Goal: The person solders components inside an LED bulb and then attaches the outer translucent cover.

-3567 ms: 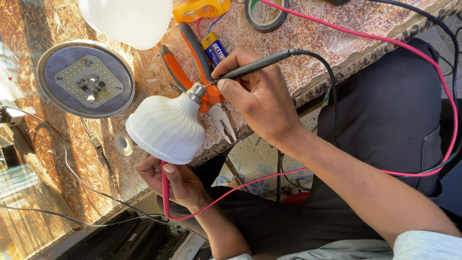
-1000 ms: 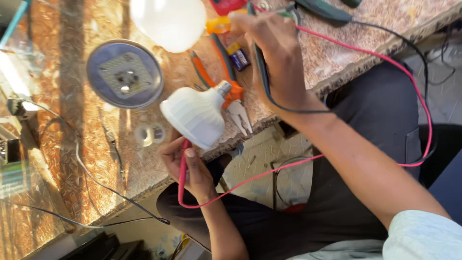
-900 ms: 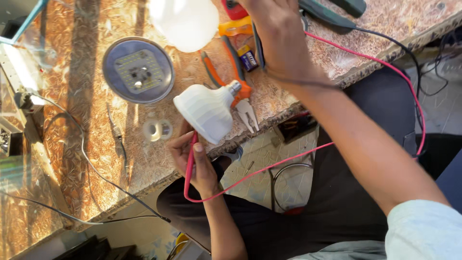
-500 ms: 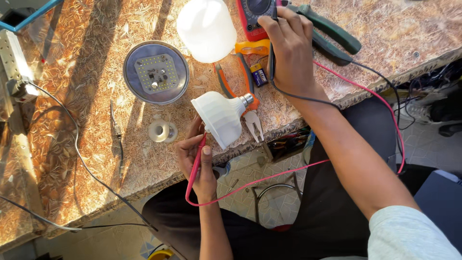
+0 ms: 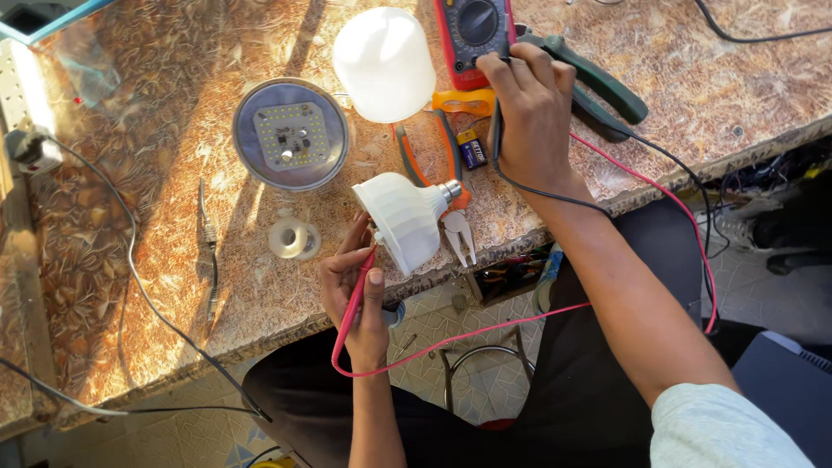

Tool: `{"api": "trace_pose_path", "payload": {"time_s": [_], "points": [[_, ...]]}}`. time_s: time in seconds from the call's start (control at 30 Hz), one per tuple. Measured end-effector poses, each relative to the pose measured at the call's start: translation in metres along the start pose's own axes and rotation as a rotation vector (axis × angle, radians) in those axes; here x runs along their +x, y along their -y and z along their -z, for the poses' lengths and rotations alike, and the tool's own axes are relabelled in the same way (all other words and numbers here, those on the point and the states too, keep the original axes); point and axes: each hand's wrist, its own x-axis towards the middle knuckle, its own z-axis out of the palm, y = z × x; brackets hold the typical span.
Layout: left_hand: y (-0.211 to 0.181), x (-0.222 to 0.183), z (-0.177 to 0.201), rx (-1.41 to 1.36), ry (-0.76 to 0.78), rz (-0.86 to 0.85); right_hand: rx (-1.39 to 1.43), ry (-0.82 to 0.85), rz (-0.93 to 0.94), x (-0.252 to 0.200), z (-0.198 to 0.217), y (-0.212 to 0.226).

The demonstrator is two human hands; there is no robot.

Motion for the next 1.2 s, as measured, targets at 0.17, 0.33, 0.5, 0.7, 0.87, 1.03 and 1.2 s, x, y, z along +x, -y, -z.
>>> {"api": "trace_pose_path", "payload": {"time_s": [0.17,0.33,0.5,0.7,0.87,1.03,1.2], "points": [[0.004,-0.005,0.002,-0.036,-0.024,-0.007,0.142,-0.051,-0.039,-0.007,0.012,0.014],[0.034,-0.012,0.008,-0.136,-0.147,-0.209,0.570,-0.275,0.353,-0.040,0.016,0.047],[0.035,-0.012,0.009,-0.180,-0.180,-0.322,0.769,-0.129,0.445,-0.065,0.037,0.115],[0.034,-0.012,0.012,-0.184,-0.138,-0.343,0.841,-0.199,0.457,-0.063,0.014,0.120],[0.035,-0.013,0.012,-0.171,-0.130,-0.342,0.843,-0.167,0.460,-0.061,0.014,0.119],[0.031,-0.009,0.011,-0.194,-0.099,-0.345,0.940,-0.249,0.372,-0.075,0.007,0.098],[0.015,-0.011,0.012,-0.182,-0.040,-0.162,0.914,-0.245,-0.110,-0.056,0.016,0.091]]}}
